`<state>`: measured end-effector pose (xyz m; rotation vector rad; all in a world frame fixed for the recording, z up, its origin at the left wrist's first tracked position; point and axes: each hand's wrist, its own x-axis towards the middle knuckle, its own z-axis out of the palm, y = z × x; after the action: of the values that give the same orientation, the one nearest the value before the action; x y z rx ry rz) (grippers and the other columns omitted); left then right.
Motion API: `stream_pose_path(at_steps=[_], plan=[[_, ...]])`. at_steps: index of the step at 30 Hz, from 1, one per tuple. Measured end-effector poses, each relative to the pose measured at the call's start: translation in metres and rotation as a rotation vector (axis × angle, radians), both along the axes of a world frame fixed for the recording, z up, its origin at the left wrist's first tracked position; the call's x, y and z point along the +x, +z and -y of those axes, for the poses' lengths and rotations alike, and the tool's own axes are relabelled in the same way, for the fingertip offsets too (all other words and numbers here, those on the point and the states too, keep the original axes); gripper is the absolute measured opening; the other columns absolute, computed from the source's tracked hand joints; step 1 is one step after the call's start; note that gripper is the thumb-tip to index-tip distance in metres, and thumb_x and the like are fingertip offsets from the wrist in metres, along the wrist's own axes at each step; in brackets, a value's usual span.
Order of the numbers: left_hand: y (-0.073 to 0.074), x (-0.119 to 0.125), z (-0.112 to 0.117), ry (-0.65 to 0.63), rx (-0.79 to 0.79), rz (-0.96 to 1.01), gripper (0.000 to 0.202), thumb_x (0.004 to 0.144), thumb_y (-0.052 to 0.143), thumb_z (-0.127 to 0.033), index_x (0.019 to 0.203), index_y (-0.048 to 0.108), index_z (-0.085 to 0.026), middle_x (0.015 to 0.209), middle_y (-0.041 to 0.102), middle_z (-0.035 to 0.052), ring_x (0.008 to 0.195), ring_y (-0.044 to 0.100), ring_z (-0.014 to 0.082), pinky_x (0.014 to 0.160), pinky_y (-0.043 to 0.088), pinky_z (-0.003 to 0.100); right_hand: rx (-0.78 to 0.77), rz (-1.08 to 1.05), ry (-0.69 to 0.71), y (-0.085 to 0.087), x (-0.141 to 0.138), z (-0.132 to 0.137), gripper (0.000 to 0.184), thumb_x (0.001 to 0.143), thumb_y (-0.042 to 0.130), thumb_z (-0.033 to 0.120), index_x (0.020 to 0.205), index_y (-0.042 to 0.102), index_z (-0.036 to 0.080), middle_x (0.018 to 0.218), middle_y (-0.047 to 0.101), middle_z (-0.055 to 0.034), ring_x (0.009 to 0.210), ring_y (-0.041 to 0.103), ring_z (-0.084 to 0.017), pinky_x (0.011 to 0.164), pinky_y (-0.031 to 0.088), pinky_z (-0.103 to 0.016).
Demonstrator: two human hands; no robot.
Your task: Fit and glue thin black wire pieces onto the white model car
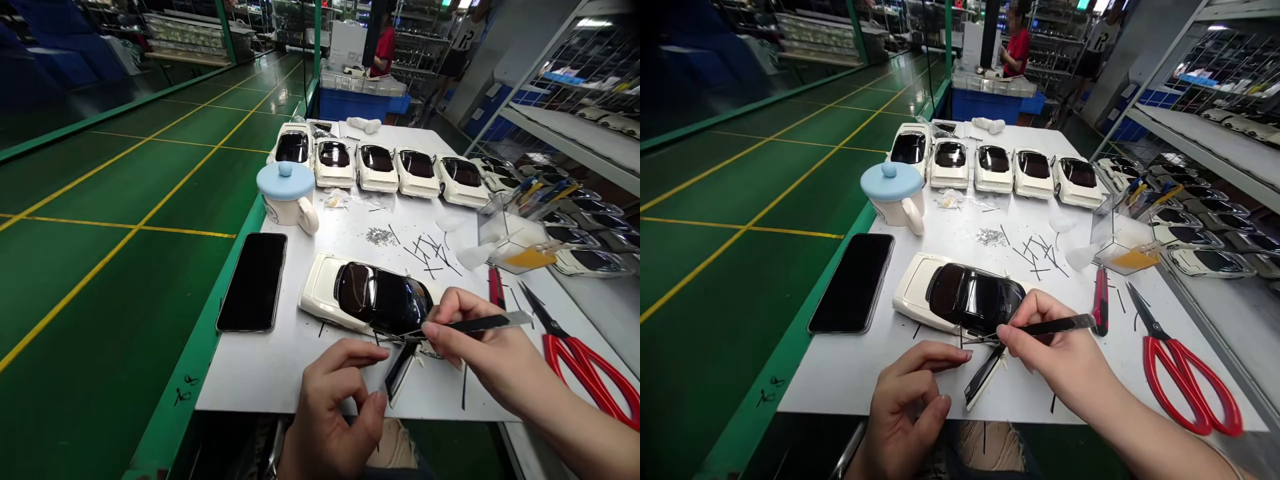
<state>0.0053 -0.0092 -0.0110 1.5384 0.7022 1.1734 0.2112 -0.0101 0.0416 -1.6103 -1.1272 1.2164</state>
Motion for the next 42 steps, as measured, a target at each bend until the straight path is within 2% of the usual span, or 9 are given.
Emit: stream_pose_path(at_steps=[4,14,16,18,21,24,27,32,42], plan=[[0.002,0.001,-0.002,0.005,0.004,-0.008,0.019,0.074,0.055,-0.008,0.057,0.050,-0.016,0.107,0.067,0.0027,0.095,0.067,0.0162,0.086,0.056,0.027,-0.014,-0.133,-0.006,-0.005,0.002,0.003,0.034,0.075,0.074,0.039,0.073,0.045,0.021,0.059,0.054,0.0037,0.048,0.042,-0.006,0.044,0.031,-0.017],[0.001,0.000,-0.001,-0.001,0.033,-0.028,0.019,0.077,0.054,-0.012,0.060,0.050,-0.016,0.106,0.063,0.0035,0.091,0.066,0.0151,0.083,0.057,0.027,-0.008,-0.213,-0.011,-0.003,0.003,0.004,0.035,0.075,0.075,0.035,0.072,0.044,0.019,0.060,0.055,0.0032,0.048,0.044,-0.006,0.047,0.033,-0.017],[0.005,0.000,-0.004,0.088,0.065,-0.098,0.015,0.079,0.055,-0.013,0.065,0.052,-0.017,0.103,0.059,0.0047,0.087,0.064,0.0141,0.078,0.056,0.027,-0.002,-0.174,0.010,-0.002,0.005,0.004,0.035,0.074,0.075,0.036,0.071,0.045,0.019,0.062,0.056,0.0020,0.051,0.045,-0.007,0.047,0.035,-0.019],[0.011,0.003,-0.010,0.250,0.147,-0.254,0.005,0.079,0.058,-0.014,0.078,0.055,-0.018,0.102,0.056,0.0060,0.090,0.061,0.0166,0.081,0.053,0.031,0.006,-0.109,0.034,0.000,0.007,0.004,0.035,0.074,0.075,0.037,0.070,0.045,0.019,0.064,0.056,0.0009,0.053,0.047,-0.009,0.048,0.036,-0.020],[0.017,0.012,-0.021,0.433,0.295,-0.551,0.027,0.078,0.063,-0.019,0.104,0.055,-0.020,0.113,0.055,0.0096,0.110,0.051,0.0258,0.098,0.041,0.047,0.015,-0.002,0.050,0.002,0.010,0.003,0.034,0.074,0.074,0.039,0.069,0.046,0.019,0.066,0.058,0.0004,0.055,0.048,-0.009,0.049,0.039,-0.021],[0.017,0.022,-0.030,0.416,0.330,-0.721,0.038,0.081,0.063,-0.025,0.117,0.052,-0.022,0.127,0.052,0.0098,0.124,0.043,0.0292,0.110,0.021,0.056,0.027,0.070,0.075,0.002,0.011,0.001,0.033,0.074,0.074,0.039,0.070,0.047,0.019,0.069,0.059,0.0000,0.056,0.049,-0.009,0.051,0.039,-0.021],[0.013,0.026,-0.033,0.391,0.313,-0.763,0.035,0.084,0.061,-0.025,0.117,0.052,-0.025,0.130,0.051,0.0077,0.128,0.041,0.0273,0.114,0.011,0.055,0.035,0.123,0.095,0.002,0.011,-0.001,0.033,0.074,0.074,0.038,0.070,0.047,0.019,0.070,0.061,-0.0007,0.057,0.050,-0.009,0.051,0.038,-0.021],[0.011,0.024,-0.038,0.406,0.234,-0.744,0.034,0.078,0.067,-0.023,0.110,0.055,-0.031,0.125,0.055,0.0015,0.122,0.046,0.0250,0.114,0.009,0.056,0.080,0.224,0.117,0.003,0.012,-0.002,0.030,0.077,0.070,0.039,0.071,0.049,0.019,0.072,0.062,-0.0021,0.060,0.053,-0.011,0.052,0.039,-0.022],[0.010,0.024,-0.040,0.416,0.275,-0.743,0.033,0.078,0.066,-0.021,0.109,0.056,-0.028,0.123,0.055,0.0045,0.120,0.046,0.0253,0.111,0.019,0.053,0.190,0.424,0.204,0.001,0.007,0.001,0.025,0.082,0.063,0.039,0.073,0.050,0.020,0.075,0.061,-0.0034,0.068,0.056,-0.015,0.051,0.040,-0.024]])
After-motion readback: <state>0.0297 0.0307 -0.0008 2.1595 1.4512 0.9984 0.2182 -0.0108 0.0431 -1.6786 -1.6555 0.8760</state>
